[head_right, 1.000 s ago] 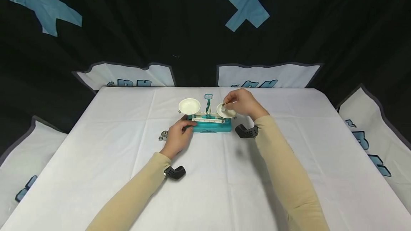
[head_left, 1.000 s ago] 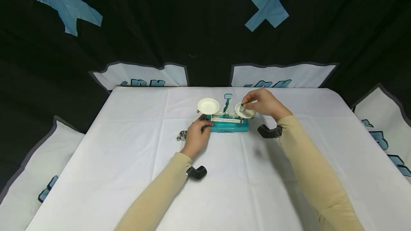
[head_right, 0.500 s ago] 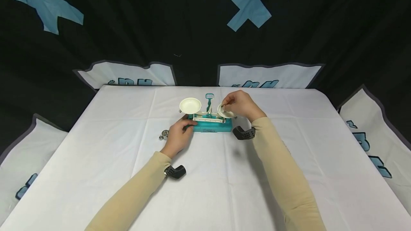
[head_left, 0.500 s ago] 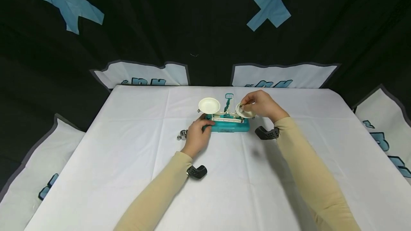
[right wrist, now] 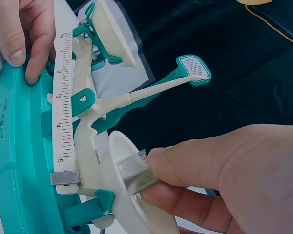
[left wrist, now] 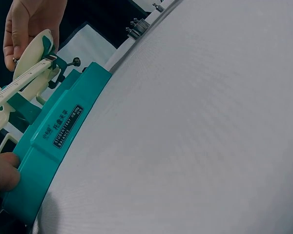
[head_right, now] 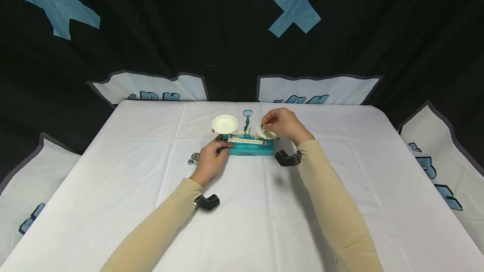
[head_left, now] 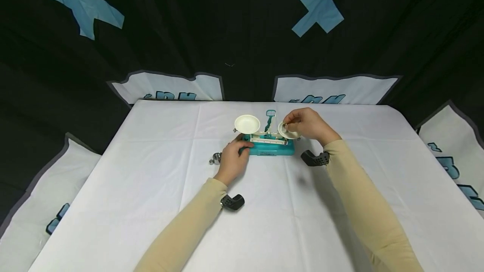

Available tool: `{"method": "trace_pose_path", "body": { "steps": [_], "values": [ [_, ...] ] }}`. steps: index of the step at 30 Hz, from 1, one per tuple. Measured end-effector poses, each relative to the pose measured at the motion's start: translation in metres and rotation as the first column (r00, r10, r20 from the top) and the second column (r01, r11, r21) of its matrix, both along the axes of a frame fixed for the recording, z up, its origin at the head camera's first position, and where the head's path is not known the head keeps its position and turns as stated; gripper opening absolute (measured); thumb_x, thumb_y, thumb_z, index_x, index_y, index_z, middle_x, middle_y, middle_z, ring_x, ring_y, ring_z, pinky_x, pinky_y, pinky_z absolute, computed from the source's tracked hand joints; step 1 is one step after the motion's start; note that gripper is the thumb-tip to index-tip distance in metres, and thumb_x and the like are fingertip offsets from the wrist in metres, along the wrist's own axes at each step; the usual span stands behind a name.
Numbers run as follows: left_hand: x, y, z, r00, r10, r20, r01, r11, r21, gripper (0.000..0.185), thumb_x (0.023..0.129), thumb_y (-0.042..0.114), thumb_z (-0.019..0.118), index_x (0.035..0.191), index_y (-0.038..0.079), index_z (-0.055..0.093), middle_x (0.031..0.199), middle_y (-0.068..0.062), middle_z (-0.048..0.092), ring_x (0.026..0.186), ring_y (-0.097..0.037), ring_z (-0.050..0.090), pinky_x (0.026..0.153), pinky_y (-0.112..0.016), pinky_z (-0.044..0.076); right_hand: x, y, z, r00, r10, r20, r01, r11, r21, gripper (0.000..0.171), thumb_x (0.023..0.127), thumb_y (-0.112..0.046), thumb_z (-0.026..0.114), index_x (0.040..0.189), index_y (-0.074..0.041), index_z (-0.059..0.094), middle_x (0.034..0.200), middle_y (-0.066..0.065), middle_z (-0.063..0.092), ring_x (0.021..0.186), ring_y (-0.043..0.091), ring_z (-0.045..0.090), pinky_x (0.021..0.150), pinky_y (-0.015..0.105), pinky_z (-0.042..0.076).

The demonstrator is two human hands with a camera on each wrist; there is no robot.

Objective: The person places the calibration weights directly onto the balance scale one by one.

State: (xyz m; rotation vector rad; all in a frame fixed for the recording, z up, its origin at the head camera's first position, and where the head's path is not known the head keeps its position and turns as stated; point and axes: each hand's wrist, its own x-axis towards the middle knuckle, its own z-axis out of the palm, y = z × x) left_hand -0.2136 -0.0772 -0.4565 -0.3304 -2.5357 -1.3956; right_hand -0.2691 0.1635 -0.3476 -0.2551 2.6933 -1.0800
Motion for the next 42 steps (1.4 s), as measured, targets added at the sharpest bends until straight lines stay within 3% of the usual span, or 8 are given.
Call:
{"method": "trace_pose_path", "body": {
  "steps": [10,17,23,36,42],
  "values": [
    [-0.001,0.000,-0.001,1.000,0.007,0.020,-0.007,1.000,0.003,0.021,0.095,0.004,0.058,0.105,0.001,0.076,0.150,-0.024,0.053,0.141,-0.041,0.050,0.118,-0.056,0.038,0.007,0.020,0.013,0.996,-0.046,-0.073,0.045,0.999,-0.016,0.030,0.098,-0.017,0.061,0.124,-0.003,0.066,0.126,0.019,0.067,0.122,0.034,0.059,0.106,0.053,0.047],
    [-0.001,0.002,0.000,1.000,0.006,0.012,-0.007,1.000,0.005,0.021,0.095,0.003,0.058,0.104,0.001,0.076,0.149,-0.024,0.054,0.141,-0.041,0.051,0.119,-0.058,0.037,0.023,0.049,0.026,0.989,-0.082,-0.119,0.087,0.996,0.036,0.034,0.099,-0.023,0.061,0.127,-0.005,0.065,0.126,0.020,0.067,0.127,0.036,0.056,0.102,0.058,0.048],
    [0.000,0.001,0.000,1.000,0.012,0.024,-0.012,1.000,0.006,0.020,0.095,0.003,0.058,0.105,0.001,0.076,0.150,-0.024,0.054,0.140,-0.043,0.051,0.116,-0.056,0.041,0.042,0.077,0.017,0.990,-0.088,-0.112,0.096,0.993,0.071,0.035,0.101,-0.027,0.060,0.128,-0.005,0.064,0.128,0.021,0.066,0.130,0.040,0.052,0.104,0.062,0.046],
    [0.000,0.000,0.000,1.000,0.017,0.021,-0.016,1.000,-0.010,0.020,0.095,0.003,0.059,0.105,0.002,0.076,0.149,-0.024,0.054,0.139,-0.043,0.052,0.116,-0.056,0.041,0.066,0.120,-0.007,0.983,-0.134,-0.126,0.140,0.989,0.047,0.039,0.103,-0.029,0.058,0.130,-0.001,0.061,0.128,0.025,0.066,0.126,0.042,0.055,0.099,0.056,0.047],
    [-0.001,0.001,0.000,1.000,0.013,0.023,-0.013,1.000,-0.006,0.020,0.095,0.004,0.059,0.106,0.002,0.076,0.150,-0.024,0.054,0.140,-0.042,0.051,0.116,-0.055,0.041,0.070,0.129,-0.018,0.981,-0.163,-0.108,0.168,0.985,0.045,0.040,0.103,-0.027,0.058,0.131,0.001,0.061,0.129,0.024,0.066,0.123,0.039,0.057,0.090,0.037,0.050]
  ]
}}
